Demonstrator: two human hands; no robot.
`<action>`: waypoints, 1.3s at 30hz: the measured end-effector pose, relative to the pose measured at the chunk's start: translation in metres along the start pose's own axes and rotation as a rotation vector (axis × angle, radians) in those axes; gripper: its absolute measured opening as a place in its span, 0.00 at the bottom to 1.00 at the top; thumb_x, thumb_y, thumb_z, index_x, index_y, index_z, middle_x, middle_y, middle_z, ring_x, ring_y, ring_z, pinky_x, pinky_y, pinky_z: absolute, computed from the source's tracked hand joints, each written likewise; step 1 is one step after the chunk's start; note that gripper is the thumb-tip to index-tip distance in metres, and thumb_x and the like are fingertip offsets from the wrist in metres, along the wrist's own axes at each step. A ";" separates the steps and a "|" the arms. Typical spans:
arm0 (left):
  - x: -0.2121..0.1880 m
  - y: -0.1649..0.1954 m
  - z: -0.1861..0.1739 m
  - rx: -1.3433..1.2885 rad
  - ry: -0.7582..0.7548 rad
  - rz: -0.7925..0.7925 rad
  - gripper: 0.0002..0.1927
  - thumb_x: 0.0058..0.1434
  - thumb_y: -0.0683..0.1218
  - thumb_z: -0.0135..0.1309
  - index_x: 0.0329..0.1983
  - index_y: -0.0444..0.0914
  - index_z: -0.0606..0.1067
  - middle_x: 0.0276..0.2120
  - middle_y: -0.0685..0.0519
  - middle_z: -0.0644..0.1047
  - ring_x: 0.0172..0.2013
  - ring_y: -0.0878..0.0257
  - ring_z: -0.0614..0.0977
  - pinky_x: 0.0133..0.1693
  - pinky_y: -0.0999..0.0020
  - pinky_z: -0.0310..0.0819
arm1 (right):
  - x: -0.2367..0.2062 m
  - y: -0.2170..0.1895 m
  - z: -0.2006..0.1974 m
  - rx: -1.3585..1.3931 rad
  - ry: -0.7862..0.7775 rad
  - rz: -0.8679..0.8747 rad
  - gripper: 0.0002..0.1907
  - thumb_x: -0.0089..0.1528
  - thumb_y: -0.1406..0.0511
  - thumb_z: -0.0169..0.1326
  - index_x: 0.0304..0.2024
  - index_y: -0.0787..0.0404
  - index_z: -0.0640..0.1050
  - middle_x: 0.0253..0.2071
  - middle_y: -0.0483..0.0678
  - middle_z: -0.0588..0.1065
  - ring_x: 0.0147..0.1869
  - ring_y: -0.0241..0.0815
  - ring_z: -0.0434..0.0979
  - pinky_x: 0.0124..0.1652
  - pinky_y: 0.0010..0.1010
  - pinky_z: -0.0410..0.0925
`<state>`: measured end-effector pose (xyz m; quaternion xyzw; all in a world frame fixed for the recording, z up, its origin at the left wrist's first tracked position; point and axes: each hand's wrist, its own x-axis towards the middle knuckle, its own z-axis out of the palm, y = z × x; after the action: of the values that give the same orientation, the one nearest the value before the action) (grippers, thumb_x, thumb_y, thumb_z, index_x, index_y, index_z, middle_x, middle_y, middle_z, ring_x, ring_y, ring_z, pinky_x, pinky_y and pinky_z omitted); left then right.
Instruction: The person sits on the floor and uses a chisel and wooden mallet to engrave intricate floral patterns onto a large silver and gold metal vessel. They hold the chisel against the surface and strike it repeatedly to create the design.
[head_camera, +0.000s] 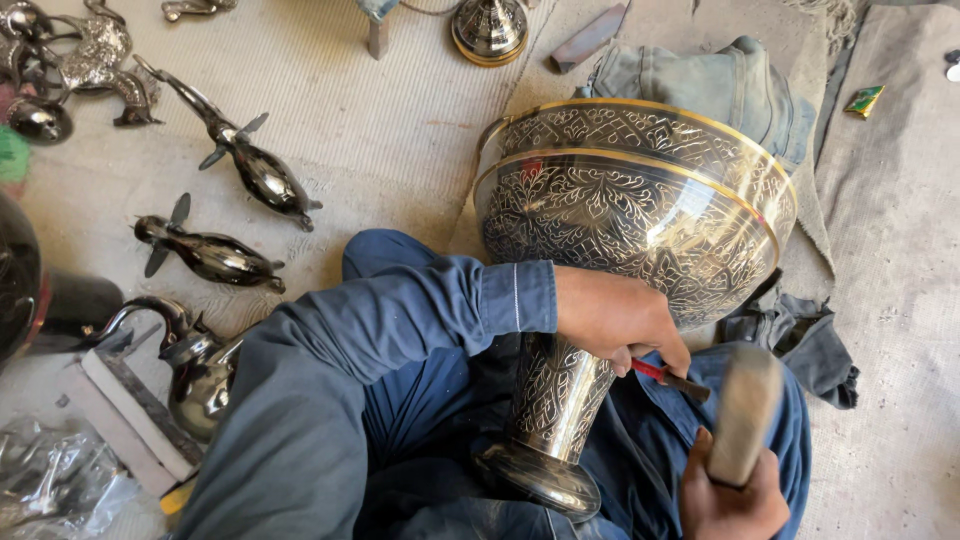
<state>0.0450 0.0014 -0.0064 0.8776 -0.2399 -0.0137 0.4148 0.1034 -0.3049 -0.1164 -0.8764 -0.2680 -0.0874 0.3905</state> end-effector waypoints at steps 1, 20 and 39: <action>0.000 -0.001 -0.001 0.003 -0.048 -0.030 0.29 0.47 0.38 0.68 0.54 0.45 0.78 0.32 0.46 0.82 0.35 0.51 0.85 0.37 0.55 0.76 | -0.002 -0.003 0.002 0.112 0.033 0.119 0.14 0.63 0.67 0.69 0.42 0.69 0.77 0.32 0.55 0.77 0.35 0.39 0.79 0.43 0.31 0.71; 0.000 0.002 -0.009 0.026 -0.131 -0.004 0.26 0.52 0.39 0.67 0.54 0.45 0.76 0.31 0.51 0.82 0.34 0.54 0.86 0.36 0.58 0.77 | -0.015 -0.009 0.016 0.185 0.093 -0.149 0.12 0.65 0.72 0.66 0.46 0.73 0.76 0.39 0.57 0.79 0.43 0.41 0.81 0.50 0.28 0.73; -0.008 0.000 -0.007 0.043 -0.054 -0.056 0.29 0.50 0.40 0.67 0.57 0.47 0.77 0.35 0.49 0.83 0.36 0.53 0.86 0.38 0.57 0.78 | 0.001 -0.003 0.017 0.020 0.094 -0.026 0.15 0.60 0.70 0.70 0.36 0.72 0.75 0.32 0.54 0.78 0.35 0.37 0.79 0.42 0.27 0.71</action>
<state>0.0397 0.0091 -0.0032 0.8920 -0.2264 -0.0439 0.3888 0.1014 -0.2904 -0.1254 -0.8639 -0.2617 -0.1308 0.4100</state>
